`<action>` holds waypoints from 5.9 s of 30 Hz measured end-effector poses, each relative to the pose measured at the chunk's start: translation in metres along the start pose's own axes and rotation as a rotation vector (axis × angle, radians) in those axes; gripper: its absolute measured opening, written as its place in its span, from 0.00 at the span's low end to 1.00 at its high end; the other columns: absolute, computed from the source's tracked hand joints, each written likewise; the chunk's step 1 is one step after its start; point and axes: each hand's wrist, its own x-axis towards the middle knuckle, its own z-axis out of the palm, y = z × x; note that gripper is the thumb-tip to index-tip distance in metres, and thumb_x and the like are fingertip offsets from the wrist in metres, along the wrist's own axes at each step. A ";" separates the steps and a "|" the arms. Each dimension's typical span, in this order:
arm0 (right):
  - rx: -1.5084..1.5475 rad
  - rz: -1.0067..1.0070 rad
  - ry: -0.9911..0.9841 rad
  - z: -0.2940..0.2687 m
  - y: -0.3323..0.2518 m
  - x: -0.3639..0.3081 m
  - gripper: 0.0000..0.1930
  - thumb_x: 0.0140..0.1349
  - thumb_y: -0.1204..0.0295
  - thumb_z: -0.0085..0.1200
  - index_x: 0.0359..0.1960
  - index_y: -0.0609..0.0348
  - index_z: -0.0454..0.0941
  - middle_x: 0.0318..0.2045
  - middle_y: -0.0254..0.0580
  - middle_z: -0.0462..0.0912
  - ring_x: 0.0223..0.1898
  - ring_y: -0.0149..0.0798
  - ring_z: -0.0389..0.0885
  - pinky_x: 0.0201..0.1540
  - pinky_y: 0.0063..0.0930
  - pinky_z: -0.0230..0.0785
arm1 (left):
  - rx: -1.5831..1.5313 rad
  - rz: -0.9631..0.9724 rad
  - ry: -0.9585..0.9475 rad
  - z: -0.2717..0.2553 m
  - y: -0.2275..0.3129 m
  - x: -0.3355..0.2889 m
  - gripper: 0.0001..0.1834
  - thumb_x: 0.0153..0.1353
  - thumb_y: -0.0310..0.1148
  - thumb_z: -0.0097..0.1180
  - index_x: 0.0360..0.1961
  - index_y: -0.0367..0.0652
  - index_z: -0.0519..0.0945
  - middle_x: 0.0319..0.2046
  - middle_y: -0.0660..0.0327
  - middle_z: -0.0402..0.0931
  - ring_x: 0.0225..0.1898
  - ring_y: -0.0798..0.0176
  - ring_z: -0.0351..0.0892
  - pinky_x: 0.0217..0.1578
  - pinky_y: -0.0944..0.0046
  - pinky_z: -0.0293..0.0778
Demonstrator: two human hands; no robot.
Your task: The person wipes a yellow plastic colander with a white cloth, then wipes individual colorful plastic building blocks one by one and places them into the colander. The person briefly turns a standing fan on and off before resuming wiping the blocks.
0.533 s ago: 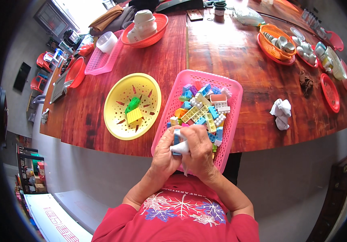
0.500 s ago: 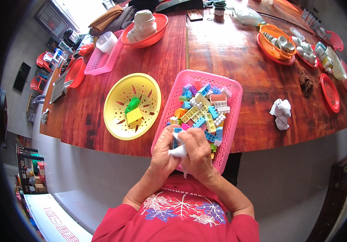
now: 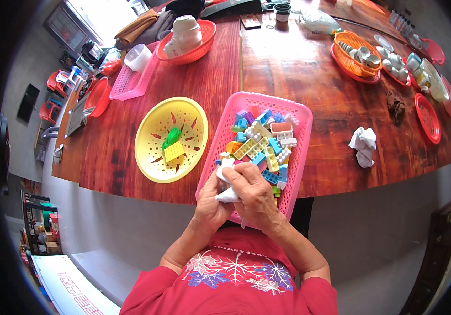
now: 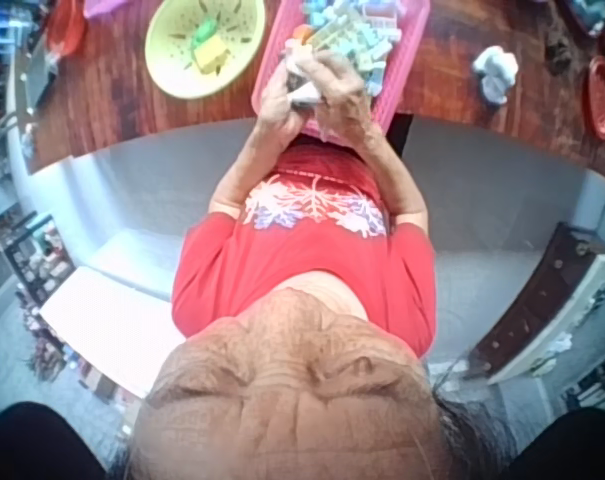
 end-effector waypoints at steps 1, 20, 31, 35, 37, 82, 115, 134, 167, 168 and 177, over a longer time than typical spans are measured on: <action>0.000 -0.008 -0.009 0.001 -0.002 0.000 0.22 0.42 0.78 0.62 0.44 0.64 0.77 0.37 0.48 0.74 0.39 0.48 0.76 0.40 0.35 0.72 | -0.013 -0.022 0.044 0.002 0.003 0.000 0.19 0.71 0.42 0.37 0.53 0.40 0.69 0.45 0.57 0.75 0.50 0.60 0.74 0.53 0.58 0.70; 0.179 0.090 0.005 -0.029 -0.014 0.003 0.26 0.45 0.82 0.59 0.51 0.65 0.73 0.40 0.51 0.72 0.41 0.49 0.74 0.41 0.35 0.71 | 0.481 0.165 -0.167 0.015 0.005 -0.013 0.25 0.58 0.18 0.54 0.56 0.38 0.62 0.49 0.57 0.70 0.48 0.66 0.73 0.50 0.68 0.71; 0.355 0.304 -0.069 -0.042 0.005 -0.014 0.24 0.44 0.84 0.58 0.47 0.62 0.77 0.39 0.46 0.75 0.39 0.43 0.77 0.42 0.33 0.71 | 0.590 0.345 -0.256 0.007 0.014 -0.021 0.22 0.56 0.20 0.59 0.52 0.38 0.68 0.47 0.59 0.73 0.48 0.68 0.74 0.53 0.67 0.69; 0.235 0.168 0.003 -0.027 -0.012 -0.005 0.31 0.43 0.85 0.56 0.55 0.63 0.71 0.45 0.49 0.70 0.43 0.45 0.75 0.48 0.32 0.70 | 0.456 0.251 -0.197 0.015 0.005 -0.018 0.18 0.65 0.25 0.51 0.55 0.38 0.66 0.51 0.60 0.71 0.50 0.67 0.73 0.53 0.66 0.70; 0.078 0.054 -0.007 -0.016 -0.019 -0.005 0.36 0.40 0.87 0.55 0.59 0.66 0.67 0.47 0.50 0.68 0.46 0.48 0.74 0.48 0.31 0.71 | 0.296 0.181 -0.202 0.009 0.005 -0.013 0.19 0.65 0.27 0.50 0.56 0.39 0.65 0.51 0.58 0.71 0.51 0.67 0.73 0.52 0.65 0.70; 0.033 0.277 0.126 -0.071 0.008 -0.045 0.23 0.44 0.86 0.51 0.47 0.64 0.77 0.36 0.47 0.76 0.36 0.45 0.80 0.39 0.30 0.73 | 1.817 1.139 0.586 -0.047 0.109 0.030 0.14 0.54 0.27 0.62 0.43 0.43 0.79 0.43 0.57 0.69 0.49 0.55 0.68 0.55 0.55 0.61; 0.070 0.200 0.218 -0.056 0.010 -0.031 0.22 0.46 0.85 0.57 0.46 0.63 0.77 0.37 0.49 0.77 0.37 0.46 0.79 0.40 0.32 0.72 | 1.241 0.403 -0.098 0.018 0.027 0.049 0.21 0.60 0.25 0.56 0.55 0.35 0.71 0.35 0.64 0.72 0.36 0.70 0.75 0.35 0.69 0.74; 0.266 0.211 0.123 -0.021 0.023 -0.003 0.21 0.39 0.84 0.59 0.41 0.65 0.77 0.37 0.44 0.76 0.39 0.40 0.78 0.42 0.28 0.71 | 0.283 0.171 -0.196 0.016 -0.013 0.020 0.10 0.70 0.32 0.43 0.50 0.45 0.62 0.44 0.60 0.71 0.44 0.70 0.74 0.46 0.69 0.72; 0.743 0.489 0.057 -0.020 0.012 -0.015 0.07 0.56 0.81 0.56 0.36 0.65 0.78 0.36 0.38 0.75 0.39 0.32 0.74 0.43 0.23 0.67 | 0.122 0.162 0.047 0.028 -0.011 0.022 0.13 0.71 0.38 0.42 0.52 0.45 0.66 0.36 0.63 0.72 0.25 0.72 0.73 0.26 0.73 0.73; 0.825 0.524 0.084 -0.022 0.010 -0.016 0.06 0.57 0.81 0.56 0.36 0.65 0.78 0.36 0.38 0.75 0.39 0.31 0.74 0.43 0.23 0.67 | 0.156 0.182 -0.008 0.028 -0.008 0.021 0.13 0.70 0.38 0.42 0.52 0.45 0.67 0.36 0.63 0.72 0.26 0.71 0.73 0.27 0.73 0.73; 0.044 0.028 0.176 -0.025 -0.005 -0.001 0.19 0.44 0.80 0.61 0.42 0.62 0.79 0.33 0.43 0.73 0.37 0.42 0.76 0.38 0.30 0.70 | 0.778 0.182 -0.322 0.023 -0.003 -0.002 0.22 0.71 0.35 0.40 0.63 0.39 0.59 0.46 0.64 0.69 0.45 0.73 0.69 0.46 0.73 0.68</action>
